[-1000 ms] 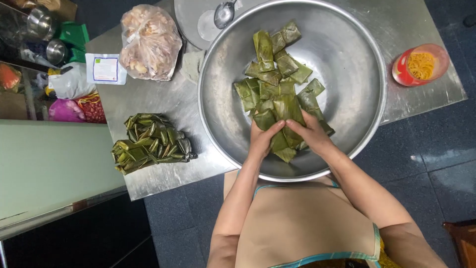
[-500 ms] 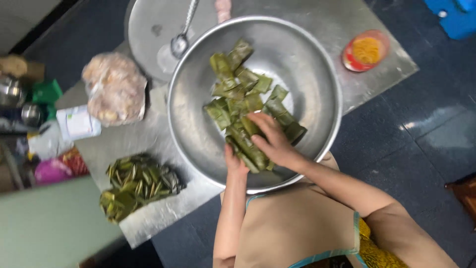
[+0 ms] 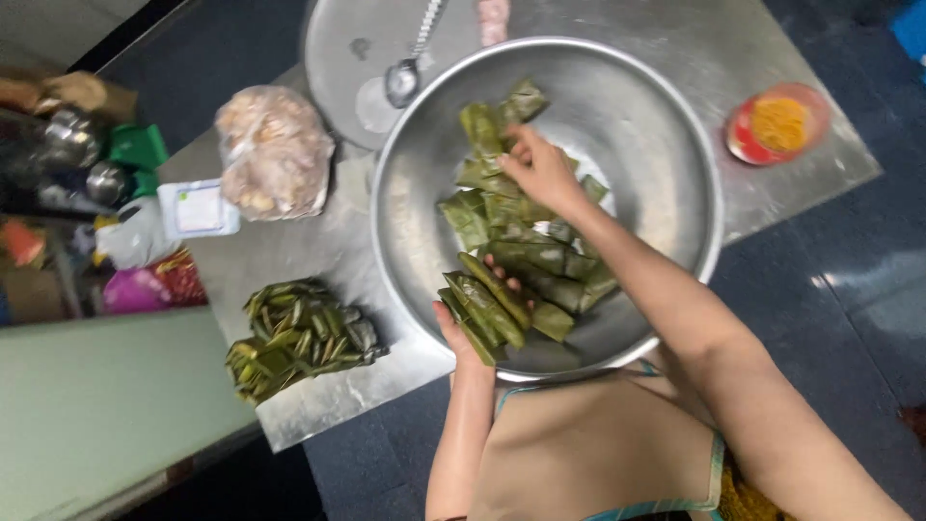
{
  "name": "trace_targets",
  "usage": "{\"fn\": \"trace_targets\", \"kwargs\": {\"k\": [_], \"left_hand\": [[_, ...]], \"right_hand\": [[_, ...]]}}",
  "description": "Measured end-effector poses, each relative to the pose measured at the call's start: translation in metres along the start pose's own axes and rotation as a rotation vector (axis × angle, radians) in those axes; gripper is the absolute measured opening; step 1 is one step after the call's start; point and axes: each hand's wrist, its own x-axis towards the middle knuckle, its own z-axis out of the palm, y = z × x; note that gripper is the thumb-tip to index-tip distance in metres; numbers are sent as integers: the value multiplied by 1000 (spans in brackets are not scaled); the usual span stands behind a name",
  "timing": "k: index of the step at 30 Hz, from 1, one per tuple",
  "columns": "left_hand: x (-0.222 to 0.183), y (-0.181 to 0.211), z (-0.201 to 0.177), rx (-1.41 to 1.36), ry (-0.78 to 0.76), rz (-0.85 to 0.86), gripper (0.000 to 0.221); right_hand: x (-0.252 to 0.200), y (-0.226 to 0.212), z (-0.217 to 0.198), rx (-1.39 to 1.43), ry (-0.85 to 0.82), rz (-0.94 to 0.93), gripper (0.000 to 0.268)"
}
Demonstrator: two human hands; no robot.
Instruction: Wrapping food items in leaves and organizing them into a large metal bowl.
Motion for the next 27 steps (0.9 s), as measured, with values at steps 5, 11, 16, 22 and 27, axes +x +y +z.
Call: {"fn": "trace_targets", "kwargs": {"k": [5, 11, 16, 22, 27], "left_hand": [[-9, 15, -24, 10, 174, 129, 122], [-5, 13, -34, 42, 361, 190, 105], [6, 25, -44, 23, 423, 136, 98], [-8, 19, -69, 141, 82, 129, 57], [-11, 0, -79, 264, 177, 33, 62]], "right_hand": [[45, -8, 63, -423, -35, -56, 92], [45, 21, 55, -186, 19, 24, 68], [-20, -11, -47, 604, -125, 367, 52], [-108, -121, -162, 121, -547, 99, 64], [-139, -127, -166, 357, -789, -338, 48]]}}
